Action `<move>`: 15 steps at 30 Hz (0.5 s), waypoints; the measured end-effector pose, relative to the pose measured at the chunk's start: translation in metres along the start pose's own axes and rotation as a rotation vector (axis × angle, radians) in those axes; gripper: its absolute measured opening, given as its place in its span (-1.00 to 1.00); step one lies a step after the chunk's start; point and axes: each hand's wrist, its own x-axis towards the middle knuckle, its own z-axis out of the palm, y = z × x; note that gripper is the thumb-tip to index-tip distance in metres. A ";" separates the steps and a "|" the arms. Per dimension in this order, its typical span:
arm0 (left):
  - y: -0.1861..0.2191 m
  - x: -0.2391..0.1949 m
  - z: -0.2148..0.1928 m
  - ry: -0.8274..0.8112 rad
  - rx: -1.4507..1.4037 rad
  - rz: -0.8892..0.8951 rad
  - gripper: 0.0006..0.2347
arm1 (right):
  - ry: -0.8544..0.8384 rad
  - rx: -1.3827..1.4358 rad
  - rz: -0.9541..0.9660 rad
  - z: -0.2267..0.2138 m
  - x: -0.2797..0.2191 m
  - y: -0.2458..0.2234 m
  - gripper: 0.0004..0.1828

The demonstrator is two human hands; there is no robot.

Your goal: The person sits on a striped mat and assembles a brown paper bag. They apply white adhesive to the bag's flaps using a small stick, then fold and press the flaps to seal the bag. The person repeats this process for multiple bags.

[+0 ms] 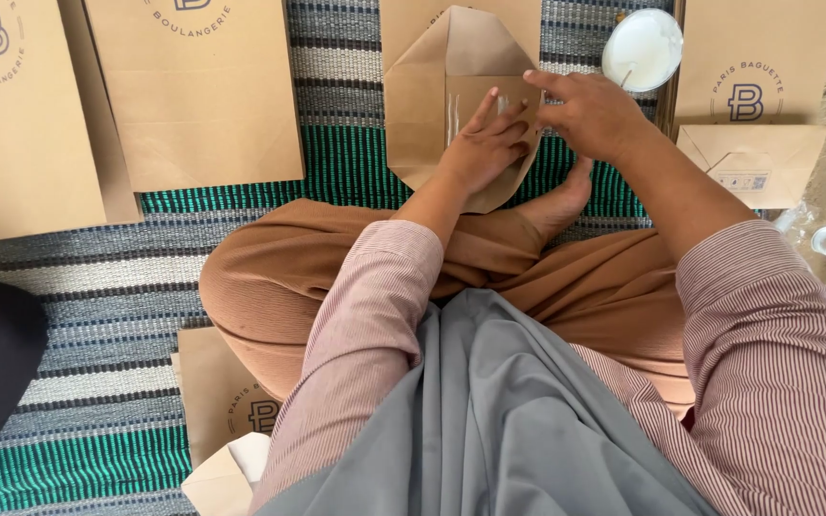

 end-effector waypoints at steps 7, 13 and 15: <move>0.009 -0.006 0.015 0.003 0.151 0.021 -0.66 | 0.047 0.004 -0.018 0.001 0.001 0.000 -0.84; 0.012 -0.001 0.016 -0.267 0.223 0.061 -0.53 | -0.085 -0.037 -0.035 -0.007 0.010 0.002 -0.92; 0.012 -0.002 0.024 -0.215 0.178 0.053 -0.51 | -0.194 -0.093 -0.056 -0.018 0.013 -0.003 -0.96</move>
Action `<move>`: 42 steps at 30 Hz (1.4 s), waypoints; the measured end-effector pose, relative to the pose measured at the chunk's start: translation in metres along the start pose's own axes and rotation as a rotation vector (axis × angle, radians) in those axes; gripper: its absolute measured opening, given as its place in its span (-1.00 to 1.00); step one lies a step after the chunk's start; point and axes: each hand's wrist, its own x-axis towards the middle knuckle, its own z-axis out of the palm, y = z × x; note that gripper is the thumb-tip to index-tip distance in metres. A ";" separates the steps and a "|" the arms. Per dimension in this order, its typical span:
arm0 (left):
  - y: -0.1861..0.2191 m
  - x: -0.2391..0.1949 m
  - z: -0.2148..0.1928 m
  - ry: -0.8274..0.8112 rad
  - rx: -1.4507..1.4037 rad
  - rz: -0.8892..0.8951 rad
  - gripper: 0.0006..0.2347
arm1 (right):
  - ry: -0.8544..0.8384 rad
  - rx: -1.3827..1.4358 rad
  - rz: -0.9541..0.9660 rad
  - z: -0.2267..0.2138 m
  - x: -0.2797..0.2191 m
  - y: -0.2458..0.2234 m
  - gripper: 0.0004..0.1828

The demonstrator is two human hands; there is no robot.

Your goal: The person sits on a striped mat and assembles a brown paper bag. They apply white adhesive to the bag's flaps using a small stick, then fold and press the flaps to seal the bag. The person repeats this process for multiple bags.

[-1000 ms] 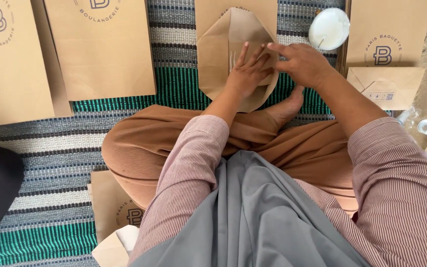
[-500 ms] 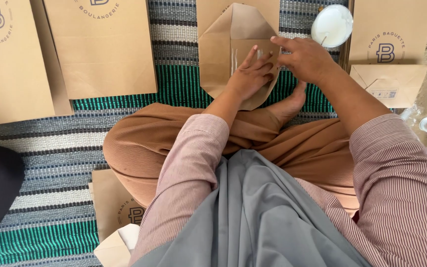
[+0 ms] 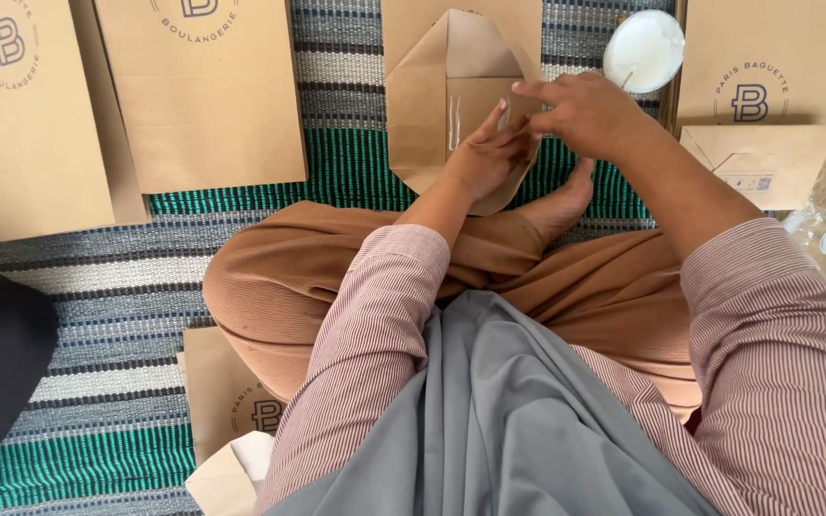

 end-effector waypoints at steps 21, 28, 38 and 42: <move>-0.025 -0.022 -0.016 0.158 -0.136 -0.439 -0.20 | -0.129 0.620 0.571 0.032 0.013 -0.047 -0.23; -0.035 -0.025 -0.036 0.135 -0.279 -0.480 -0.24 | -0.211 0.567 0.624 0.061 0.035 -0.057 -0.16; -0.039 -0.023 -0.024 0.236 -0.296 -0.571 -0.54 | -0.086 0.498 0.655 0.092 0.055 -0.067 -0.13; -0.040 -0.026 -0.029 0.094 -0.298 -0.581 -0.43 | -0.138 0.480 0.691 0.080 0.059 -0.075 -0.13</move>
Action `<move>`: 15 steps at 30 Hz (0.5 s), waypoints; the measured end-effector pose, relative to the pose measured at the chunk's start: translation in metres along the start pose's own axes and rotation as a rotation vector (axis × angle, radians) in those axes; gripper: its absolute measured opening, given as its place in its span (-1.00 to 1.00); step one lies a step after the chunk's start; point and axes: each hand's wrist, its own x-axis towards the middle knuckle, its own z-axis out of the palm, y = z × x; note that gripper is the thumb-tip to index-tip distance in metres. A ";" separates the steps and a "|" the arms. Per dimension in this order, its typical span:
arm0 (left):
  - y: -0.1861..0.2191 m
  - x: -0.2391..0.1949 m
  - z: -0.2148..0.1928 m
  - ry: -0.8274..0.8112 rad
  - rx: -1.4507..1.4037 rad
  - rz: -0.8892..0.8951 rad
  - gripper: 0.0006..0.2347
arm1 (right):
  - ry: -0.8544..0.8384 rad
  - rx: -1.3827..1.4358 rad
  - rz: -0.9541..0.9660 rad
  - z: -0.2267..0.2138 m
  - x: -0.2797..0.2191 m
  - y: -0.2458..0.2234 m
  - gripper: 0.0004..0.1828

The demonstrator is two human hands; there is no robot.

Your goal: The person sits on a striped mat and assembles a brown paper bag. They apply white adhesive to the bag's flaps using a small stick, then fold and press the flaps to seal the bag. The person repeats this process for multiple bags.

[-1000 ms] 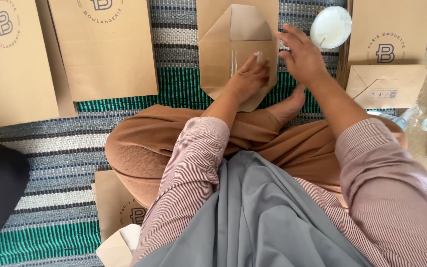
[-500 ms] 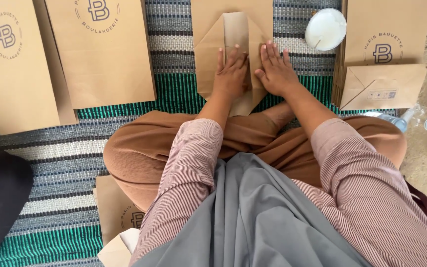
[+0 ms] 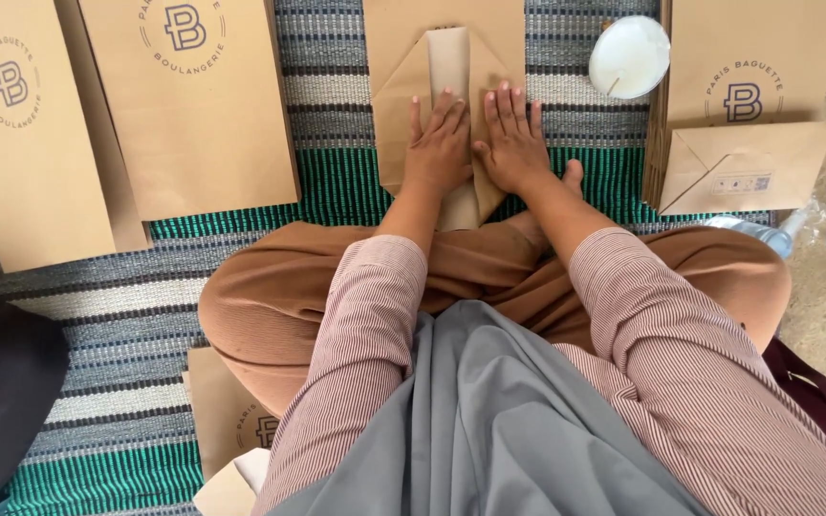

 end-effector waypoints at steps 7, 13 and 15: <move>-0.021 0.006 -0.038 -0.216 -0.236 -0.002 -0.45 | 0.056 -0.053 0.043 0.000 -0.001 -0.010 -0.17; -0.060 -0.003 -0.022 -0.239 -0.031 -0.143 -0.46 | 0.219 -0.070 0.014 0.004 -0.005 -0.007 -0.14; -0.060 -0.008 -0.017 -0.320 0.002 -0.176 -0.44 | 0.351 -0.097 -0.086 0.015 -0.006 -0.005 -0.21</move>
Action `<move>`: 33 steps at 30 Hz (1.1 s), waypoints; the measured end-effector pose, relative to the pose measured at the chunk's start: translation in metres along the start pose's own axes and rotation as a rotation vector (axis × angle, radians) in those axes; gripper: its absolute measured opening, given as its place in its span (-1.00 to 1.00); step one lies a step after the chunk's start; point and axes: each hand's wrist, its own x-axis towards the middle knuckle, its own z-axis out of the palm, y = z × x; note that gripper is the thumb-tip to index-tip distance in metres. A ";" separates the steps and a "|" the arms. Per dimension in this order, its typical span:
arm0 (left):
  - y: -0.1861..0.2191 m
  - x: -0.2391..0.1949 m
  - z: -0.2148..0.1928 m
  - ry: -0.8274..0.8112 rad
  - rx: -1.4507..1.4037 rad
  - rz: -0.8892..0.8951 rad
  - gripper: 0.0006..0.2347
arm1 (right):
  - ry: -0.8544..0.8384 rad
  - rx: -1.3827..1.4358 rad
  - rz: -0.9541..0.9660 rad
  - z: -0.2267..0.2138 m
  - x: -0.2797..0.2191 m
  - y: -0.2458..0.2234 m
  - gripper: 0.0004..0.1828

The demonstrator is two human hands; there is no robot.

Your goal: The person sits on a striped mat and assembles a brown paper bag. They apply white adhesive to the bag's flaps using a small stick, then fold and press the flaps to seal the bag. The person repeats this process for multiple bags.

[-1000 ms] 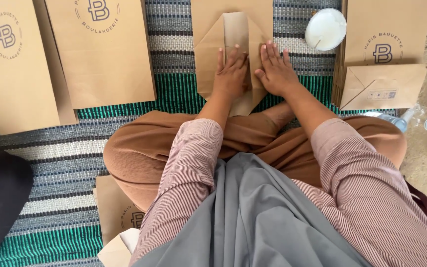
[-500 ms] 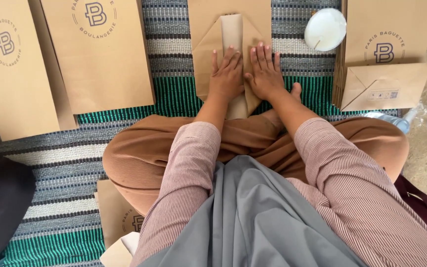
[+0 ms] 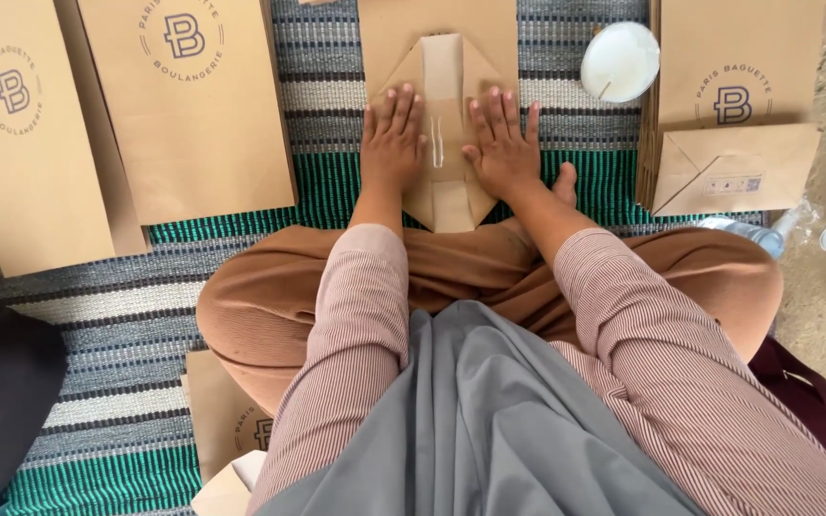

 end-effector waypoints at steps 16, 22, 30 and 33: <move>0.003 0.001 0.002 -0.031 0.032 -0.015 -0.43 | -0.067 0.144 0.049 0.010 0.028 -0.010 0.00; -0.003 -0.002 0.003 0.138 0.042 0.063 -0.32 | 0.037 0.123 0.005 0.003 0.027 -0.014 -0.04; 0.002 0.000 -0.004 0.004 0.021 0.014 -0.28 | -0.028 0.114 0.033 0.001 0.028 -0.015 0.06; 0.001 0.004 -0.032 -0.216 0.000 0.004 -0.27 | -0.057 0.128 0.032 -0.001 0.028 -0.015 0.08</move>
